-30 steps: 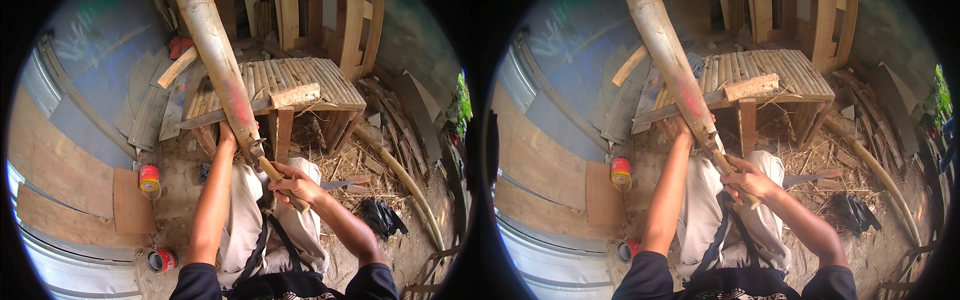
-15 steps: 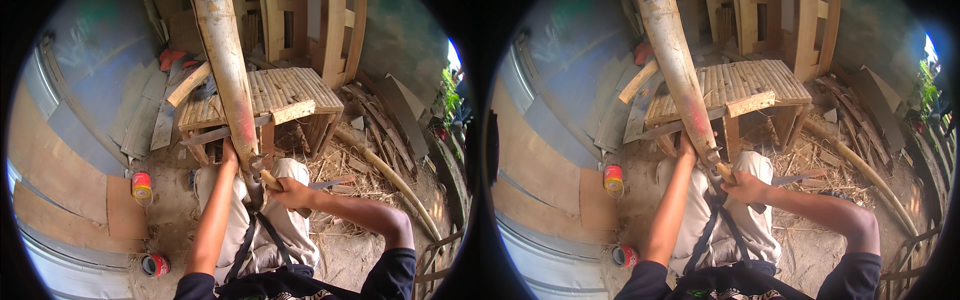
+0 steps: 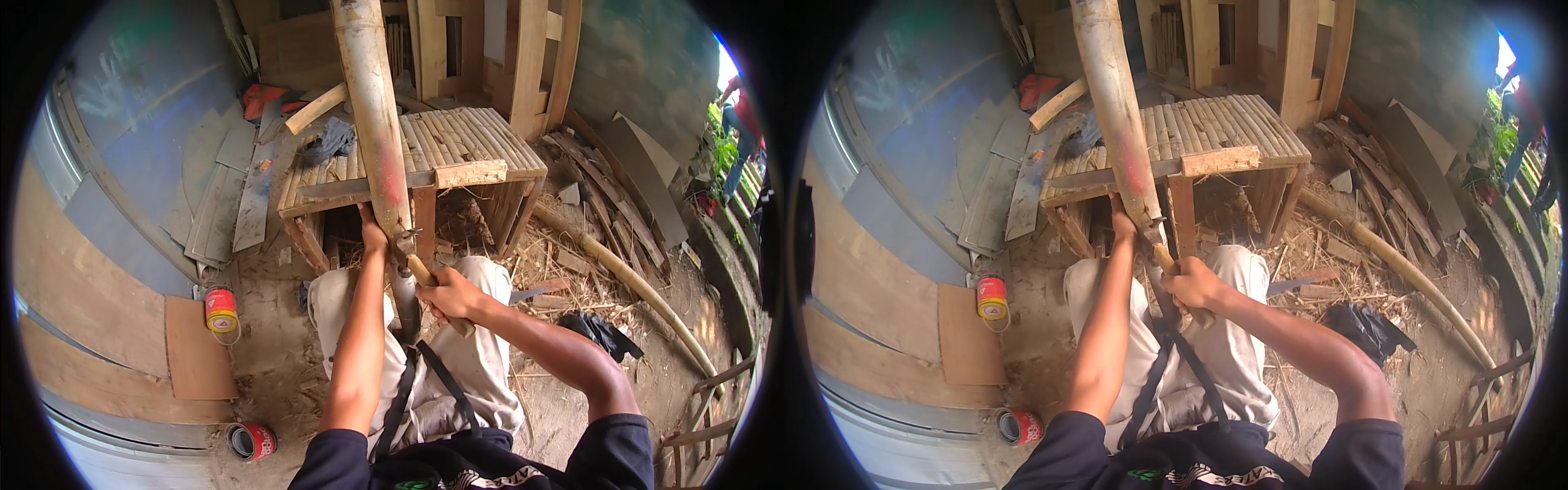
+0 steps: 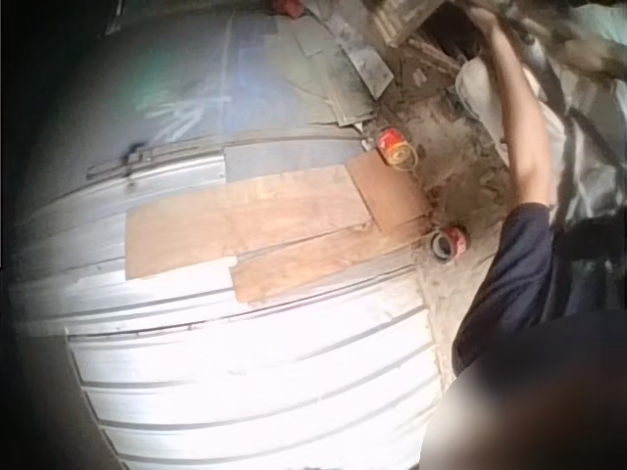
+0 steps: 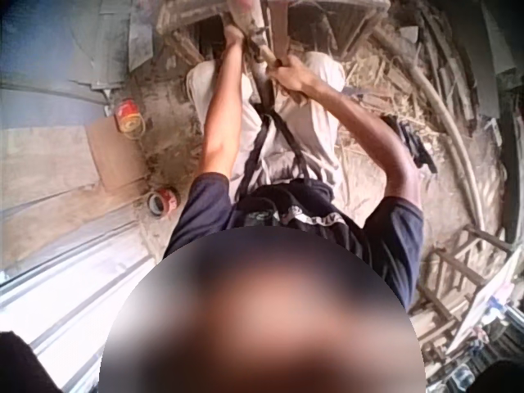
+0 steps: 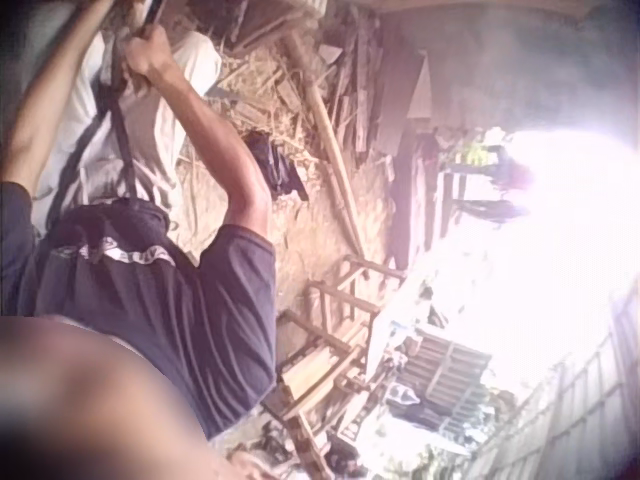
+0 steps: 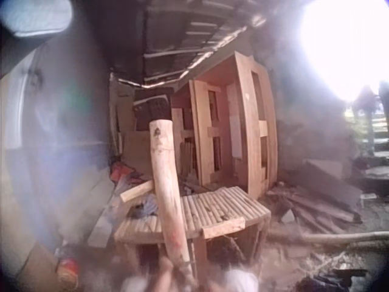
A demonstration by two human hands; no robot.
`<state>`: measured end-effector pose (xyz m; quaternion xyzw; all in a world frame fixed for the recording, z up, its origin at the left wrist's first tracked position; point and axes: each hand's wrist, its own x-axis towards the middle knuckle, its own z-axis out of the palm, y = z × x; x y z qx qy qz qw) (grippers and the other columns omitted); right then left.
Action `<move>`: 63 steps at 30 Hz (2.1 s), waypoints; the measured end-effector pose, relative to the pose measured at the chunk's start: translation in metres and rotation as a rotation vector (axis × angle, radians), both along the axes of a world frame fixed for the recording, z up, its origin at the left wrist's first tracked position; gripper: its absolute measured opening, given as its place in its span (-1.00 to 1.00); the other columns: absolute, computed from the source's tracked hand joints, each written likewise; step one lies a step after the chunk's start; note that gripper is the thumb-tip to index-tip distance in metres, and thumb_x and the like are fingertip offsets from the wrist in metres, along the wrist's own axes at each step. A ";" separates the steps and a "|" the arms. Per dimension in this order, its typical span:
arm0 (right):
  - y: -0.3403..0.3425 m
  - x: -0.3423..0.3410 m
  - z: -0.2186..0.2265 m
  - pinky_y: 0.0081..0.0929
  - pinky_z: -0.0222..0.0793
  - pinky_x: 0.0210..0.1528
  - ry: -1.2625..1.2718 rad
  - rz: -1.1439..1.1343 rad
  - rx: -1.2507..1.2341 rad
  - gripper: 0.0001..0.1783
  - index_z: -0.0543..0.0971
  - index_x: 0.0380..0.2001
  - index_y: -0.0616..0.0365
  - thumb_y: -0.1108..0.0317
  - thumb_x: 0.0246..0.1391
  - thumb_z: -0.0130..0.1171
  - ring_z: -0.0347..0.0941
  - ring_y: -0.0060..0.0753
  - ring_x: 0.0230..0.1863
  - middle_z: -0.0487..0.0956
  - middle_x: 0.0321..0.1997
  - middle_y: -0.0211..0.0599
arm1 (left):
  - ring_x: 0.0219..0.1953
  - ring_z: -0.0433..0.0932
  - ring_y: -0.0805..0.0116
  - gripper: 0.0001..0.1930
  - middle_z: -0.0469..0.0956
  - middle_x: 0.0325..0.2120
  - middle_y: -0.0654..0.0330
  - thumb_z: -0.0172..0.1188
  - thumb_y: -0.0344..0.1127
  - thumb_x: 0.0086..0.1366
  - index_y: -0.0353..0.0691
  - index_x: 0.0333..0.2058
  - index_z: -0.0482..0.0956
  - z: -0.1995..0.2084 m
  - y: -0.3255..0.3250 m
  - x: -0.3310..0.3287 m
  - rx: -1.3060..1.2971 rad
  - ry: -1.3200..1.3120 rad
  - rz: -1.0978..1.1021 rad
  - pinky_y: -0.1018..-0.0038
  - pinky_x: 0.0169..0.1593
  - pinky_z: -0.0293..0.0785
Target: The person uses a machete to split a long bamboo pole lengthwise. They first make an initial cut, then use a wooden wedge and the machete to drive the split further. Finally, they use a knife to separate the two halves of the bamboo pole.
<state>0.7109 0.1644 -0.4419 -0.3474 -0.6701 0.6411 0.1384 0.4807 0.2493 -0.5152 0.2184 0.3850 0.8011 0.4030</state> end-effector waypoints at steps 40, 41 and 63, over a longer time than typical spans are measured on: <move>-0.022 0.002 -0.147 -0.21 0.39 -0.33 -0.219 0.041 0.335 -0.62 0.45 -0.27 0.33 0.22 0.06 0.30 0.48 -0.22 -0.39 0.51 -0.48 -0.11 | 0.13 0.49 0.21 -0.07 0.54 0.08 0.06 -0.50 0.42 0.41 -0.36 0.20 0.42 0.004 -0.018 -0.030 -0.062 0.118 0.238 0.37 0.25 0.28; -0.025 0.005 -0.155 -0.22 0.38 -0.32 -0.194 0.033 0.420 -0.62 0.45 -0.27 0.33 0.22 0.05 0.31 0.48 -0.22 -0.40 0.50 -0.50 -0.11 | 0.13 0.48 0.21 -0.08 0.53 0.10 0.07 -0.49 0.42 0.41 -0.35 0.22 0.40 0.006 -0.019 -0.032 -0.066 0.120 0.283 0.37 0.25 0.28; -0.006 -0.013 -0.132 -0.16 0.50 -0.41 -0.481 0.194 0.175 -0.62 0.56 -0.46 0.53 0.27 0.06 0.17 0.61 -0.05 -0.53 0.60 -0.56 0.14 | 0.33 0.26 0.22 -0.20 0.26 0.33 0.18 -0.42 0.34 0.46 -0.20 0.38 0.14 0.007 -0.042 -0.034 0.012 0.073 0.237 0.38 0.36 0.12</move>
